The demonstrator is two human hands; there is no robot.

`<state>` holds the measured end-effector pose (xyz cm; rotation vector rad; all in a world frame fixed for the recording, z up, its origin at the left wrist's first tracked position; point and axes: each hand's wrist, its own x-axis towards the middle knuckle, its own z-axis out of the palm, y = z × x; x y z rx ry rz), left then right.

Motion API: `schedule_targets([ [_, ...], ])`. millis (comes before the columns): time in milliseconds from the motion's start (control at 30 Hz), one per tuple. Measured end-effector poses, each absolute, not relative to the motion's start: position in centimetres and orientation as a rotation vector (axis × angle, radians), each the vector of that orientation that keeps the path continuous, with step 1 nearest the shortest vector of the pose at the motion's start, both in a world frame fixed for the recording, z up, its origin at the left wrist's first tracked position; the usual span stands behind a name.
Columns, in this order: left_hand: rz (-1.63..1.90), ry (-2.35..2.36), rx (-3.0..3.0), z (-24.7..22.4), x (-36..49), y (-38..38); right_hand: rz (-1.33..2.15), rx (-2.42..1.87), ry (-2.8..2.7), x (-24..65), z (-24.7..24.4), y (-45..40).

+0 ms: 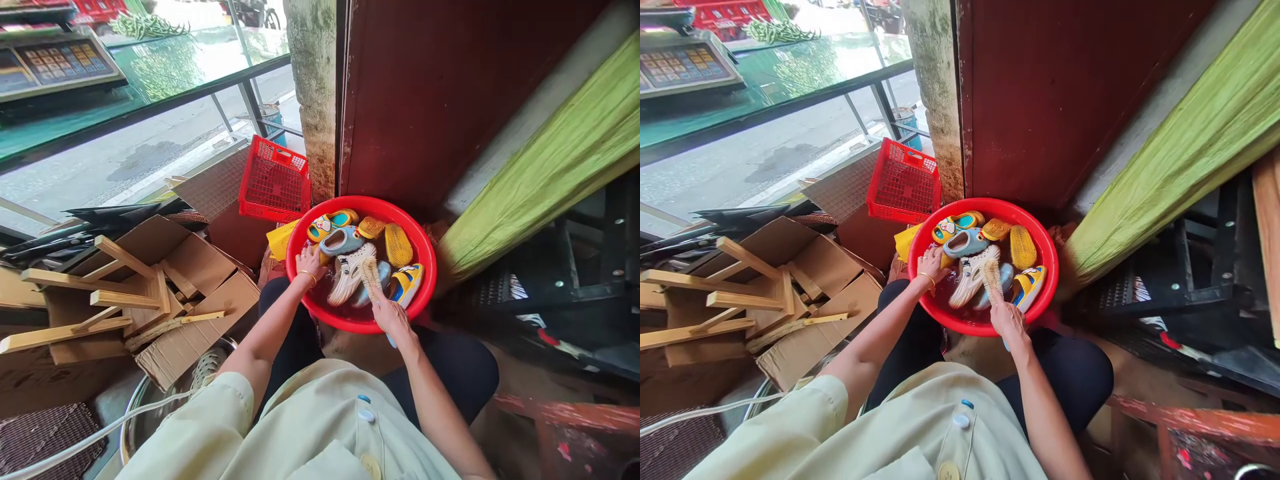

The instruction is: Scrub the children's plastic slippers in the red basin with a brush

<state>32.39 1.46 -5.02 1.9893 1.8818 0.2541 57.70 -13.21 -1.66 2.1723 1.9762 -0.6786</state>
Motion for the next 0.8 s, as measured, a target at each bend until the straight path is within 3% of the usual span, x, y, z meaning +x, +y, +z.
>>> schedule_targets([
  [133, -0.041, 1.950, 1.983, -5.6, 31.8, 2.9, -0.670, 2.198, 1.993, 57.3, -1.5, -13.7],
  [267, -0.076, 1.920, 1.872, -5.3, 32.4, 2.5, -0.681, 2.211, 2.008, 57.3, -1.5, -13.8],
  [800, 0.647, 1.594, 1.635, -1.7, 31.5, 0.3, -0.773, 2.320, 1.899, 58.0, -2.2, -12.8],
])
